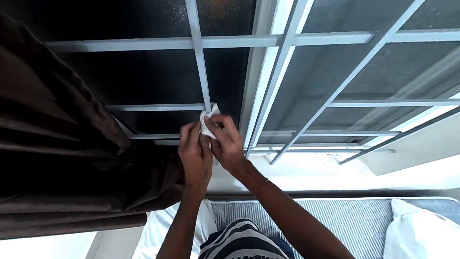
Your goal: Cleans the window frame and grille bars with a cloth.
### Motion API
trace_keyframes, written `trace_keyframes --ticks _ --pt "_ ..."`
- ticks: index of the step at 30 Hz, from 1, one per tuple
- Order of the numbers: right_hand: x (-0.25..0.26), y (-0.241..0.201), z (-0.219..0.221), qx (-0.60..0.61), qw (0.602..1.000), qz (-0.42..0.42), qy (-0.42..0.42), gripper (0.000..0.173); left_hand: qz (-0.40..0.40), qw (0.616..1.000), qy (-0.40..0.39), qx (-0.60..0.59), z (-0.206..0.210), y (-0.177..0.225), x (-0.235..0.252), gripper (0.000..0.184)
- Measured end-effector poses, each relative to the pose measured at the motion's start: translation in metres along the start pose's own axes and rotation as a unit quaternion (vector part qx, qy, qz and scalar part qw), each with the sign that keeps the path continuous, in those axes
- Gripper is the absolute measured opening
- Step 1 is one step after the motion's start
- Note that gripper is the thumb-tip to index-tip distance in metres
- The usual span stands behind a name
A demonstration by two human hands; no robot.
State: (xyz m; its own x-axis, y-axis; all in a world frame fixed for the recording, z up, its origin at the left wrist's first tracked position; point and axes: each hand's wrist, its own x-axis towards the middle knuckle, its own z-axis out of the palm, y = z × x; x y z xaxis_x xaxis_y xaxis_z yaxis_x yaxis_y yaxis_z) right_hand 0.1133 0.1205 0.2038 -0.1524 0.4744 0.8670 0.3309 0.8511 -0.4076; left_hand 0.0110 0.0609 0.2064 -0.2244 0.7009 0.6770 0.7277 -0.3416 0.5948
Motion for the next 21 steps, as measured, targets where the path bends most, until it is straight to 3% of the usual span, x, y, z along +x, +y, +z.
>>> trace_keyframes --ticks 4,10,13,18,21 --pt "0.025 -0.012 -0.011 -0.016 1.000 0.010 -0.023 0.034 0.000 0.999 -0.006 -0.037 -0.008 0.011 0.020 0.040" --pt "-0.029 0.023 0.006 0.023 0.999 0.022 -0.028 0.033 -0.028 0.999 -0.025 -0.016 0.023 -0.023 -0.019 0.036" --pt "-0.035 0.025 0.006 0.064 0.997 0.038 -0.016 0.032 -0.045 0.998 -0.043 -0.023 0.016 -0.018 -0.022 0.040" --pt "0.015 0.008 0.005 0.064 0.993 0.022 0.095 0.033 -0.032 0.988 -0.021 -0.152 -0.006 0.005 0.006 0.043" --pt "0.027 0.008 0.004 0.048 0.993 0.046 0.093 0.041 -0.002 0.995 -0.006 -0.102 -0.004 0.007 0.006 0.046"
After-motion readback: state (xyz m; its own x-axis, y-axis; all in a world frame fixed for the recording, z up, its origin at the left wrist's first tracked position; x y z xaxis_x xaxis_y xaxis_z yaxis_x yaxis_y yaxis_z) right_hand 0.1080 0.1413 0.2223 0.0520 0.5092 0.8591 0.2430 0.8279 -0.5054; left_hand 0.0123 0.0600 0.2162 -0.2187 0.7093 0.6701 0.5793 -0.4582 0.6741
